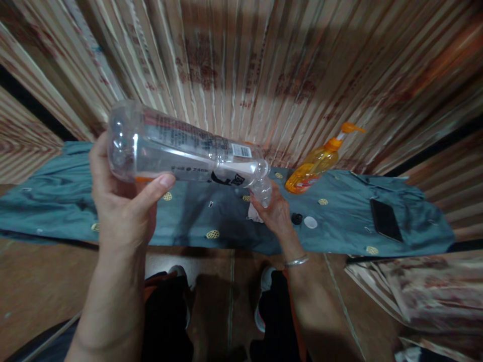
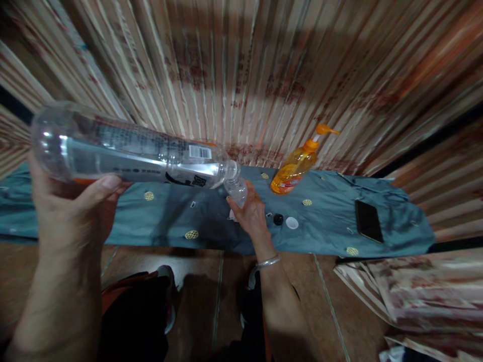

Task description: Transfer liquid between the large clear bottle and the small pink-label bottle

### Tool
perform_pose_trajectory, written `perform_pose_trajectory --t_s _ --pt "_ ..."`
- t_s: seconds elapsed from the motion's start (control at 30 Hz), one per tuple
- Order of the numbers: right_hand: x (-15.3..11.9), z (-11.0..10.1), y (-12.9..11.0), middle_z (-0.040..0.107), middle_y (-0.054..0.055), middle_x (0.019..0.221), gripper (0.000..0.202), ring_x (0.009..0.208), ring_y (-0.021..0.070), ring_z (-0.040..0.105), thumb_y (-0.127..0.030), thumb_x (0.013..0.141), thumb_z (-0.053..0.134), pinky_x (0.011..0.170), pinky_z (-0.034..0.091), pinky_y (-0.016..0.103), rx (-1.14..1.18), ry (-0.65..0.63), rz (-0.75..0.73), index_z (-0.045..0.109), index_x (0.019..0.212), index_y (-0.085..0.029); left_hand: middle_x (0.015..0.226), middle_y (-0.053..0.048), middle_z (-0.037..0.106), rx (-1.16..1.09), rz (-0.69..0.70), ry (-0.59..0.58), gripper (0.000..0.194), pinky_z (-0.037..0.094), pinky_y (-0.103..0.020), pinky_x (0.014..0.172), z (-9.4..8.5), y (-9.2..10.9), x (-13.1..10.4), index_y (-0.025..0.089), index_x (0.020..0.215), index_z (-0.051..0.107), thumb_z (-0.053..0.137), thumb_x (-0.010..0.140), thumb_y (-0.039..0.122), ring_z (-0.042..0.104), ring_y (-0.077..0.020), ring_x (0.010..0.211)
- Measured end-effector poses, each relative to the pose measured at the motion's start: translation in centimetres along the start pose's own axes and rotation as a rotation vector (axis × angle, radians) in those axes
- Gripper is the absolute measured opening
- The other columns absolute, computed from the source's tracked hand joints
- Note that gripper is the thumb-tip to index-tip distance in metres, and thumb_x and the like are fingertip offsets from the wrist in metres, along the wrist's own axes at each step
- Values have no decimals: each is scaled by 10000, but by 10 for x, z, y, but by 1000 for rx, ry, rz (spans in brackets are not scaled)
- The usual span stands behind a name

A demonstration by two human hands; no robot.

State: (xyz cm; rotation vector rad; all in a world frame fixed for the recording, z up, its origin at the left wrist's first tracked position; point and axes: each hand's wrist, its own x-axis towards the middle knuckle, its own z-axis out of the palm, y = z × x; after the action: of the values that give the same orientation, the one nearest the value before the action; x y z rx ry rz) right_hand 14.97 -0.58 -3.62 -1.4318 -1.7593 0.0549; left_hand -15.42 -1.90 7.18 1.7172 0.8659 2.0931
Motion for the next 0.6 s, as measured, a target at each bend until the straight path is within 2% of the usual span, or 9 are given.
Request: perform_pose_trajectory --t_s 0.2,0.3,0.37,0.6 --pt "0 -1 -3 739 194 1281 662 1111 336 753 -557 948 644 924 621 483 -1 4 0 463 1449 -164 1382 -15 638 -5 -18 -11 1006 443 -715 1156 1 2 -1 470 1354 583 985 439 587 600 -364 1346" --pt "0 0 -3 748 194 1260 667 1105 340 754 -576 950 636 913 624 488 -6 14 11 467 1446 -163 1391 -27 635 -17 5 31 1026 551 -687 1052 5 -1 -2 459 1347 592 979 409 611 605 -376 1325" --pt "0 0 -3 752 208 1235 677 1082 351 758 -573 943 646 899 626 493 -2 15 10 476 1441 -147 1390 -27 634 -10 23 74 1063 578 -658 1021 8 -3 -3 457 1345 595 983 368 618 600 -378 1324" --pt "1 -2 -3 746 224 1242 684 1064 354 762 -553 940 656 894 625 486 4 8 -6 482 1446 -127 1416 7 627 13 46 94 1064 462 -611 1168 14 -5 -4 484 1364 580 976 387 626 589 -323 1349"
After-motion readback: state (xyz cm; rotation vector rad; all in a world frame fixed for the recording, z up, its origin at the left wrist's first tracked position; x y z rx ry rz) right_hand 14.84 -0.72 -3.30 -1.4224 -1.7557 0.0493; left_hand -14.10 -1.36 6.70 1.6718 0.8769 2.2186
